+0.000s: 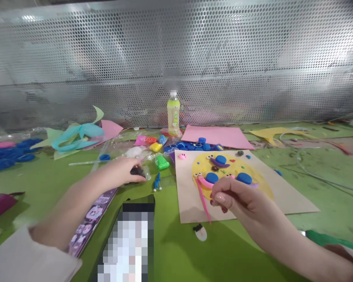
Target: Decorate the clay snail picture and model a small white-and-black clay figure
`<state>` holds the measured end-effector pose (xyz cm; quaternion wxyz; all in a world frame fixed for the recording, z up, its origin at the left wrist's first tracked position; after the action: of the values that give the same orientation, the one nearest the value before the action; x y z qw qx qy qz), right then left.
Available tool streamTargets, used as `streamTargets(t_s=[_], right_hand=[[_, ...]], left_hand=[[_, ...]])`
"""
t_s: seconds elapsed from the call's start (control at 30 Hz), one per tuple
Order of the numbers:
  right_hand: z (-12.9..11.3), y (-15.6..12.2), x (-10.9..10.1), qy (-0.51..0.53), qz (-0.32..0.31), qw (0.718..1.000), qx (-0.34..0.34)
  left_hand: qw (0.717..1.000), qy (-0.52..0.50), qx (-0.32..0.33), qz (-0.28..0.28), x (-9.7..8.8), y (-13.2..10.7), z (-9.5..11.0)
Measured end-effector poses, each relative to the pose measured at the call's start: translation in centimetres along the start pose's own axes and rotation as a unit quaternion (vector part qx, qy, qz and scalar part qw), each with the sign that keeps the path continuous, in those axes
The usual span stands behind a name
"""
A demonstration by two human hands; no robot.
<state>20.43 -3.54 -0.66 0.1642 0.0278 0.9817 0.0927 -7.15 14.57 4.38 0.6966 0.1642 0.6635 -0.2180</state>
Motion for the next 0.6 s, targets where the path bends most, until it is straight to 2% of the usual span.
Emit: streamTargets(t_s=[0.07, 0.17, 0.27, 0.37, 0.5, 0.53, 0.57, 0.6], right_hand=[[0.0, 0.0, 0.0, -0.012, -0.014, 1.000, -0.008], [0.0, -0.1, 0.1, -0.023, -0.030, 0.999, -0.006], [0.1, -0.3, 0.3, -0.014, -0.038, 0.999, -0.005], [-0.1, -0.3, 0.3, -0.030, -0.064, 0.997, -0.020], [-0.6, -0.2, 0.1, -0.079, -0.070, 0.993, -0.049], [-0.7, -0.1, 0.0, -0.089, -0.070, 0.992, -0.049], [-0.7, -0.1, 0.0, -0.096, -0.071, 0.992, -0.050], [-0.6, -0.1, 0.0, -0.100, -0.072, 0.991, -0.049]], left_hand=[[1.000, 0.001, -0.005, -0.020, 0.0, -0.2, 0.3], [1.000, 0.011, -0.013, -0.022, -0.1, -0.5, 0.6], [0.999, 0.036, -0.027, 0.003, -0.2, -0.6, 0.4], [0.997, 0.063, -0.014, 0.053, -0.3, -0.9, 1.0], [0.987, 0.053, 0.067, 0.139, 0.0, -1.9, 4.3], [0.984, 0.030, 0.108, 0.136, 0.3, -2.3, 5.4], [0.979, -0.029, 0.171, 0.109, 0.7, -2.6, 6.6], [0.969, -0.090, 0.223, 0.056, 1.3, -3.0, 7.7]])
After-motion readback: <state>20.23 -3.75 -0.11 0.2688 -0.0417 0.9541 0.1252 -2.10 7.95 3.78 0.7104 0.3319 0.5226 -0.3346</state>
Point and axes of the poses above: each hand's wrist, its own y-axis towards the middle knuckle, its own x-axis out of the palm, z = x × y, the point moved 1 cm from there along y, towards the middle knuckle, and after that the axes turned 1 degree about -y, right-handed, at the moved point
